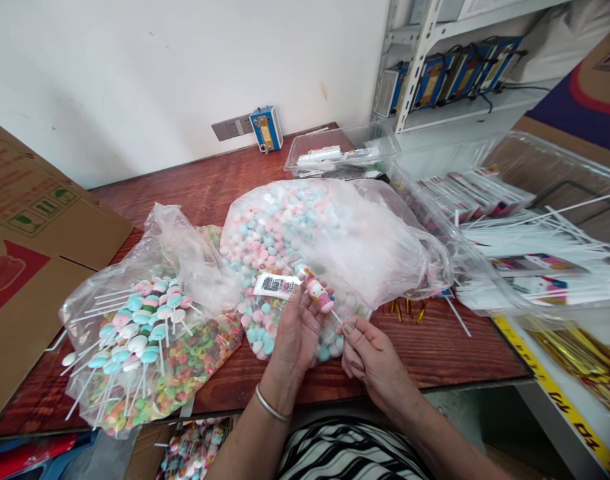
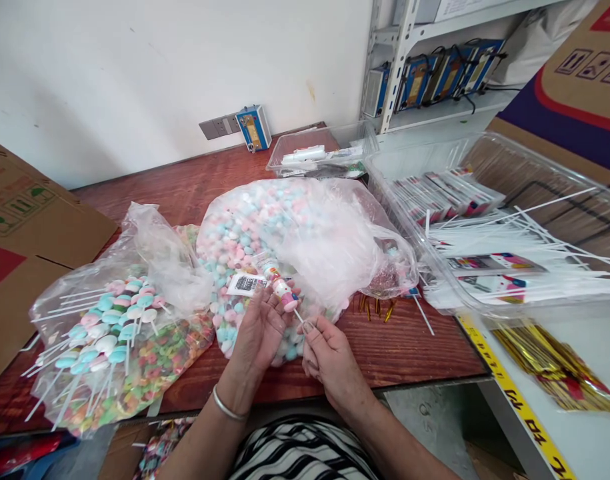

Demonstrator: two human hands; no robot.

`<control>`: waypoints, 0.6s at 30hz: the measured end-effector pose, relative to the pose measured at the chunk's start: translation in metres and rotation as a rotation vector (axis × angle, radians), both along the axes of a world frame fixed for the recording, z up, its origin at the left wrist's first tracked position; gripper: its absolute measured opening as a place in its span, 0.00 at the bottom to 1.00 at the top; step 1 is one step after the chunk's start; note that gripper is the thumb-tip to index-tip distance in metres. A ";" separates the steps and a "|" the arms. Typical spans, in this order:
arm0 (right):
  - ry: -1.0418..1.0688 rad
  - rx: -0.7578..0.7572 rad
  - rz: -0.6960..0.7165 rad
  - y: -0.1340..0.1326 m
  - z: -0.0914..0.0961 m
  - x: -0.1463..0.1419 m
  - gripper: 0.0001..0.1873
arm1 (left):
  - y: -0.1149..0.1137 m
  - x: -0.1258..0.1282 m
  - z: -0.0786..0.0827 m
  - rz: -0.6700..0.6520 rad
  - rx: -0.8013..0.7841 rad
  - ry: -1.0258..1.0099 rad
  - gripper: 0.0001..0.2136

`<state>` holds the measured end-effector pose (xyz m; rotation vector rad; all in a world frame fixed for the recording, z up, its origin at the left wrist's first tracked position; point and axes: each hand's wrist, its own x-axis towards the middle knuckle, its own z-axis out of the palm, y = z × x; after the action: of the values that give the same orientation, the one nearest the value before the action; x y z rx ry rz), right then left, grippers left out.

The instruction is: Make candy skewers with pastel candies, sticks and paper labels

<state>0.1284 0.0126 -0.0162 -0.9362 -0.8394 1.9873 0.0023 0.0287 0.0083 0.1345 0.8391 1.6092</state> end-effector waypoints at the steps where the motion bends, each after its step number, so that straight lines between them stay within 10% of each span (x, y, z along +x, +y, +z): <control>1: 0.028 -0.025 0.030 -0.002 0.001 0.000 0.15 | 0.003 -0.003 0.003 0.026 0.007 -0.026 0.15; 12: 0.271 -0.223 0.337 -0.006 0.002 0.006 0.15 | 0.014 -0.010 0.017 0.052 0.006 -0.474 0.15; 18: -0.521 0.621 0.169 -0.009 0.004 0.007 0.15 | 0.017 -0.004 0.011 0.143 -0.072 -0.341 0.15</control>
<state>0.1351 0.0041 -0.0124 -1.0283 -1.7504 1.4572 -0.0017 0.0458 0.0188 -0.2505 0.6506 1.6717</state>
